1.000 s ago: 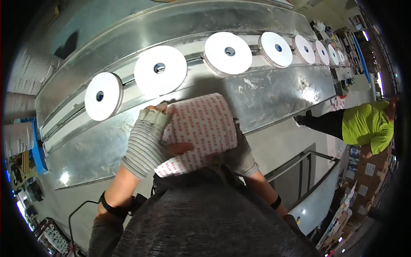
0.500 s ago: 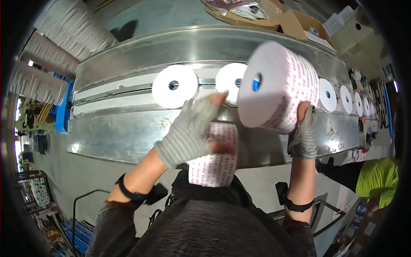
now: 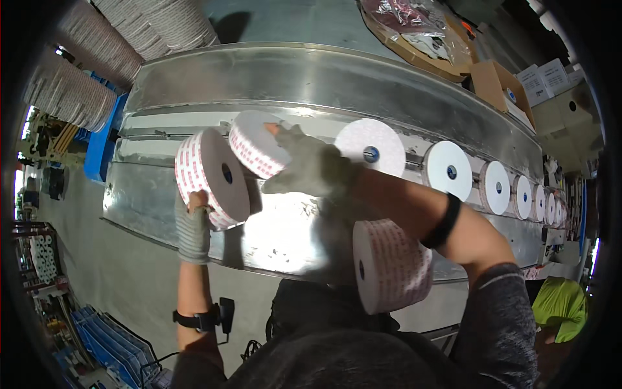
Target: Manually sorting and stacking adhesive tape rolls from a conveyor belt onto a staging table in a manufacturing facility.
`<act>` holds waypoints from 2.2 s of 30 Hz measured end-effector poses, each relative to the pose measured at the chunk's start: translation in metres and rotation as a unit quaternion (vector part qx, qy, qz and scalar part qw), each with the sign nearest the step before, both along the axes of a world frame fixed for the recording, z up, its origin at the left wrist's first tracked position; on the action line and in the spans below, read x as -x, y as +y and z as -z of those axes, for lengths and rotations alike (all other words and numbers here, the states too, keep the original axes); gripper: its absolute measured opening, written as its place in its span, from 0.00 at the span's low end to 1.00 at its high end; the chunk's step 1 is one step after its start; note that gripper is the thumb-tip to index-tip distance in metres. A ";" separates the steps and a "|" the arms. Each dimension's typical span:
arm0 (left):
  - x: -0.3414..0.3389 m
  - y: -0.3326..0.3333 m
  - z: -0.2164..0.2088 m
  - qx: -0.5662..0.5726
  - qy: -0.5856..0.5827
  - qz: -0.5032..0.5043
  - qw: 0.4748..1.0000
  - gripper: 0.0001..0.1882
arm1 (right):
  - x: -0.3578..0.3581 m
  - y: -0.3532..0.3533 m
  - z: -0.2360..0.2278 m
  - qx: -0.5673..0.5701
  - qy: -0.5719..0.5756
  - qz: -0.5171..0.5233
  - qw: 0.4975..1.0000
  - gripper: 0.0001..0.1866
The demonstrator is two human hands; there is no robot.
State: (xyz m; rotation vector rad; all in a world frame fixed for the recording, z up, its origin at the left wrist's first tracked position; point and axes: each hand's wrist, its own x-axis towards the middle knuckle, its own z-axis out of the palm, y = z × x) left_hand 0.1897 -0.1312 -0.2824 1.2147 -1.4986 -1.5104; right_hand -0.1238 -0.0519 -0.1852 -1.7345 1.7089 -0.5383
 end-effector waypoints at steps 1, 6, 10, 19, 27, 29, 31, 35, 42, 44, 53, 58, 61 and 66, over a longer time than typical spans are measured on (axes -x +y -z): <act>-0.011 -0.004 0.014 -0.008 -0.102 -0.010 0.995 0.44 | -0.010 -0.018 0.004 -0.043 0.074 -0.001 0.996 0.55; 0.034 0.027 -0.017 -0.050 0.077 -0.076 0.993 0.41 | -0.007 -0.044 0.058 -0.179 0.224 -0.058 0.956 0.52; 0.057 0.030 -0.031 -0.071 0.193 -0.121 0.971 0.39 | -0.033 -0.043 0.028 -0.016 0.043 -0.006 0.999 0.53; 0.014 0.020 -0.046 -0.133 0.260 -0.211 0.933 0.42 | -0.085 -0.083 0.004 -0.108 -0.216 -0.081 0.967 0.60; -0.002 0.008 -0.022 -0.084 0.235 -0.175 0.953 0.42 | -0.100 -0.150 0.082 -0.085 0.091 -0.086 0.988 0.55; 0.005 0.007 -0.024 -0.113 0.255 -0.149 0.949 0.41 | -0.089 -0.151 0.060 -0.105 0.059 -0.127 0.985 0.57; 0.022 0.008 -0.046 -0.132 0.276 -0.135 0.942 0.41 | -0.082 -0.128 0.015 -0.078 0.010 -0.233 0.969 0.61; 0.102 0.014 -0.090 -0.105 0.338 -0.017 0.935 0.37 | -0.060 -0.053 -0.033 0.095 0.116 -0.165 0.975 0.64; 0.159 0.115 -0.134 -0.010 0.056 0.288 0.956 0.52 | 0.071 0.159 -0.072 0.266 -0.037 0.224 0.937 0.29; 0.143 0.145 -0.106 -0.141 -0.010 0.342 0.929 0.55 | 0.093 0.237 -0.047 -0.039 -0.023 0.333 0.942 0.40; 0.137 0.200 -0.079 -0.154 0.087 0.252 0.951 0.66 | -0.058 0.257 0.046 0.056 -0.549 0.371 0.747 0.62; 0.125 0.187 -0.077 -0.075 0.058 0.187 0.978 0.64 | -0.070 0.244 0.064 0.089 -0.320 0.326 0.885 0.67; 0.124 0.175 -0.075 -0.053 0.048 0.180 0.981 0.57 | -0.067 0.228 0.069 0.115 -0.276 0.314 0.901 0.64; 0.106 0.145 -0.074 -0.123 0.062 0.115 0.984 0.54 | -0.046 0.203 0.043 -0.042 -0.592 0.355 0.723 0.51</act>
